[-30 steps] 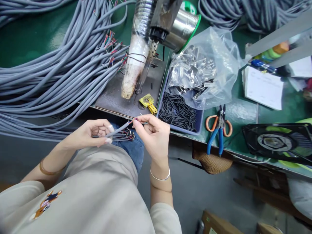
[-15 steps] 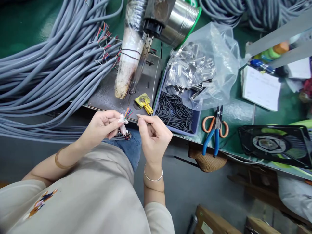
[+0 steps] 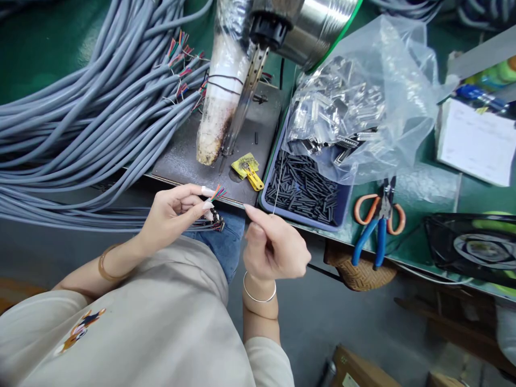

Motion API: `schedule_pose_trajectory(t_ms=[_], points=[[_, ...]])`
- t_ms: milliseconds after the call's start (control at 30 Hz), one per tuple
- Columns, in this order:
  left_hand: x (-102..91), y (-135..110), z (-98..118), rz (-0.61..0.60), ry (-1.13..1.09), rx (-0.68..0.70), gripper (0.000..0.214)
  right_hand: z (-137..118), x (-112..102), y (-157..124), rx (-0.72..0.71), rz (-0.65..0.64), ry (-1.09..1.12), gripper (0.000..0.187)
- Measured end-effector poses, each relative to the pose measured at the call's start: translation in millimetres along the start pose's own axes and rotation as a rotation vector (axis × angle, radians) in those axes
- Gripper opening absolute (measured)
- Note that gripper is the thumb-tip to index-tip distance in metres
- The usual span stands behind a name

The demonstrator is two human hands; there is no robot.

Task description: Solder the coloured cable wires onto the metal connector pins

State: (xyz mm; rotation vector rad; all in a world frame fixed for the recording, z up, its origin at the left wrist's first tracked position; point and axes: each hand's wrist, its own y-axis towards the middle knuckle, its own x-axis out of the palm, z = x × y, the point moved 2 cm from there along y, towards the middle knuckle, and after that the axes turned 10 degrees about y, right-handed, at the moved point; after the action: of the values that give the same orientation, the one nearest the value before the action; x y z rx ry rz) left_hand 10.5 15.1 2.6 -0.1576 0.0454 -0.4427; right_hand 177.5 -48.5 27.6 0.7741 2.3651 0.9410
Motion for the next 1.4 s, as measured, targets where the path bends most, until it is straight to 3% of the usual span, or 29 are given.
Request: schedule_pose_trajectory(t_ms=[67, 267, 467, 933, 1200, 1400], points=[[-0.9, 3, 3, 0.012, -0.04, -0.012, 0.031, -3, -2, 0, -0.041, 0.003, -0.039, 0.023], [-3.1, 8, 9, -0.029, -0.135, -0.074, 0.037, 2, 12, 6, 0.406, -0.278, 0.046, 0.01], [-1.9, 6, 9, -0.087, -0.159, -0.091, 0.04, 8, 20, 6, 0.536, -0.336, 0.147, 0.008], [-1.6, 6, 6, -0.122, -0.069, -0.018, 0.034, 8, 19, 6, 0.53, -0.338, 0.15, 0.005], [-4.1, 4, 4, -0.121, 0.122, 0.082, 0.023, 10, 16, 12, 0.522, -0.399, 0.176, 0.005], [-4.1, 1, 2, -0.057, 0.318, 0.231, 0.021, 10, 14, 14, 0.509, -0.434, 0.143, 0.007]])
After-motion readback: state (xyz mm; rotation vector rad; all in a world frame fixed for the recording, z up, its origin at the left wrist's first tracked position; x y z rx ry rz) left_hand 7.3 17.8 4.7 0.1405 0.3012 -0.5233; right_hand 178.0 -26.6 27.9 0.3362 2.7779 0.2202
